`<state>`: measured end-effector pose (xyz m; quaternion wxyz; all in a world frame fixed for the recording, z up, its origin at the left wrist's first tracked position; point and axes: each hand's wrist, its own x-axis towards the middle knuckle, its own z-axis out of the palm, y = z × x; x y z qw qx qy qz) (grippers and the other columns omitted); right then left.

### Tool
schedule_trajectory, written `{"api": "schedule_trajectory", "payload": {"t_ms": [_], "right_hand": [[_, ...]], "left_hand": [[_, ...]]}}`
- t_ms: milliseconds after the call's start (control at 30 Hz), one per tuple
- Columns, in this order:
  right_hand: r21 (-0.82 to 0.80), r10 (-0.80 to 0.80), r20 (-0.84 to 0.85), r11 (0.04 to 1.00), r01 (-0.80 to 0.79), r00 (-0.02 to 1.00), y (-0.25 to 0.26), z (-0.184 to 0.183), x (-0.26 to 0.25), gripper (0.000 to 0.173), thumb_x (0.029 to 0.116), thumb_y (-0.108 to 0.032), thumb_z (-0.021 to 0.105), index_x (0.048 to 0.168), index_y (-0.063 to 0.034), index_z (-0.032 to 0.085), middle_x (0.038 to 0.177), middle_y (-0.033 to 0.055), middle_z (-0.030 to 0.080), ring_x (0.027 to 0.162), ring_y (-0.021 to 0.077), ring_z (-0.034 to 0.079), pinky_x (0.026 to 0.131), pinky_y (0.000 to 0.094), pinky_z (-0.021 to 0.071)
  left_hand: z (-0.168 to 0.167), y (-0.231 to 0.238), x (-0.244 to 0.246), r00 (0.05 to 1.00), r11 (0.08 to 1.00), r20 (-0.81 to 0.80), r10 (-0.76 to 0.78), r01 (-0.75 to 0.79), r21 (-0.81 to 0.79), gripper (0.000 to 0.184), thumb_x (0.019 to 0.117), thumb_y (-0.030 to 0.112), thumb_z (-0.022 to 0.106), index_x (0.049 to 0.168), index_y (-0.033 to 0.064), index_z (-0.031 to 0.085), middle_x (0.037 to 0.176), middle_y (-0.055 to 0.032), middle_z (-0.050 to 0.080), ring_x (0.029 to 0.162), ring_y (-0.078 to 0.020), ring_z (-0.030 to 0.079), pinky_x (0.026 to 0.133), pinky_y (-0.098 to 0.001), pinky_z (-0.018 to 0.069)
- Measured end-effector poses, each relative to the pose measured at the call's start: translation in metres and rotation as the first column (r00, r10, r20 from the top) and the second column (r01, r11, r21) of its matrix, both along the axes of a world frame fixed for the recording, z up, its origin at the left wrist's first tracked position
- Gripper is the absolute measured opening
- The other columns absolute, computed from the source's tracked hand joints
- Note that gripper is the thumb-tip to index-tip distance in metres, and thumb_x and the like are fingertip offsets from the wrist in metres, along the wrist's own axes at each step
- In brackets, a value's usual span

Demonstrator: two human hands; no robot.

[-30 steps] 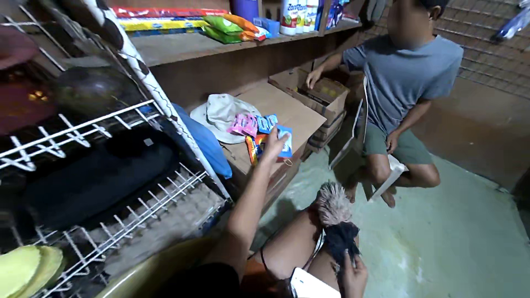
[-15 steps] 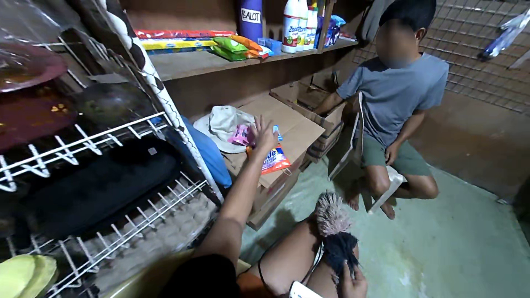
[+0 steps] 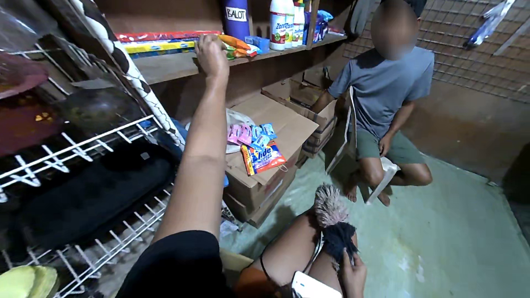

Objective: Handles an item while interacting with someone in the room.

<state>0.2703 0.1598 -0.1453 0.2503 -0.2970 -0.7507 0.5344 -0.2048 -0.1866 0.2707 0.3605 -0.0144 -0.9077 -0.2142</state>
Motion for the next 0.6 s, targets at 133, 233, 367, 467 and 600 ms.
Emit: {"api": "schedule_trajectory", "payload": {"t_ms": [133,233,367,467,600], "right_hand": [[-0.026,-0.012,-0.039,1.0,0.011,0.999,0.0,0.001,0.003,0.019,0.0949,-0.008,0.065,0.096,0.0091,0.073,0.085,0.0139,0.074,0.076,0.0105,0.07,0.079,0.0327,0.0589],[-0.132,-0.05,-0.094,0.991,0.037,0.994,-0.001,0.002,0.0,0.017,0.0953,-0.006,0.063,0.096,0.0091,0.071,0.085,0.0097,0.073,0.076,0.0044,0.068,0.078,0.0259,0.0585],[-0.287,-0.122,-0.117,0.954,0.083,0.986,0.0,0.009,-0.004,0.017,0.0994,-0.006,0.059,0.095,0.0077,0.069,0.08,0.0033,0.07,0.07,-0.0007,0.065,0.071,0.021,0.0573],[-0.37,-0.193,-0.121,0.919,0.136,0.974,0.001,0.013,0.001,0.018,0.1018,-0.007,0.056,0.096,0.0062,0.067,0.077,0.0004,0.068,0.066,0.0003,0.065,0.066,0.0219,0.0584],[-0.436,-0.337,-0.09,0.859,0.267,0.937,0.005,0.024,0.017,0.019,0.1042,-0.01,0.054,0.097,0.0039,0.066,0.079,0.0025,0.068,0.068,0.0042,0.065,0.066,0.0254,0.059]], "left_hand": [[-0.001,-0.006,0.009,0.948,0.936,-0.303,-0.102,0.194,0.293,0.033,0.1039,0.013,0.046,0.126,-0.0017,0.065,0.132,-0.0197,0.064,0.13,-0.0311,0.056,0.115,-0.0441,0.0371],[-0.004,0.027,0.042,0.723,0.602,-0.673,-0.157,0.61,0.515,0.031,0.1053,0.009,0.045,0.127,-0.0109,0.054,0.12,-0.0207,0.062,0.112,-0.0221,0.062,0.098,-0.0345,0.0512],[-0.069,0.11,0.165,0.793,-0.316,-0.419,-0.442,0.3,0.9,0.027,0.1106,0.022,0.033,0.124,0.0136,0.055,0.106,-0.0022,0.066,0.09,-0.0112,0.065,0.077,-0.0287,0.0566],[-0.19,0.164,0.226,0.575,-0.502,-0.248,-0.779,-0.335,0.798,0.044,0.1089,0.039,0.027,0.106,0.0101,0.06,0.089,-0.0067,0.067,0.075,-0.0157,0.067,0.064,-0.0275,0.0574],[-0.313,0.224,0.278,0.341,-0.345,-0.119,-0.933,-0.744,0.572,0.077,0.1017,0.069,0.025,0.136,0.0046,0.052,0.102,-0.0181,0.068,0.072,-0.0234,0.069,0.056,-0.0302,0.0569]]}}
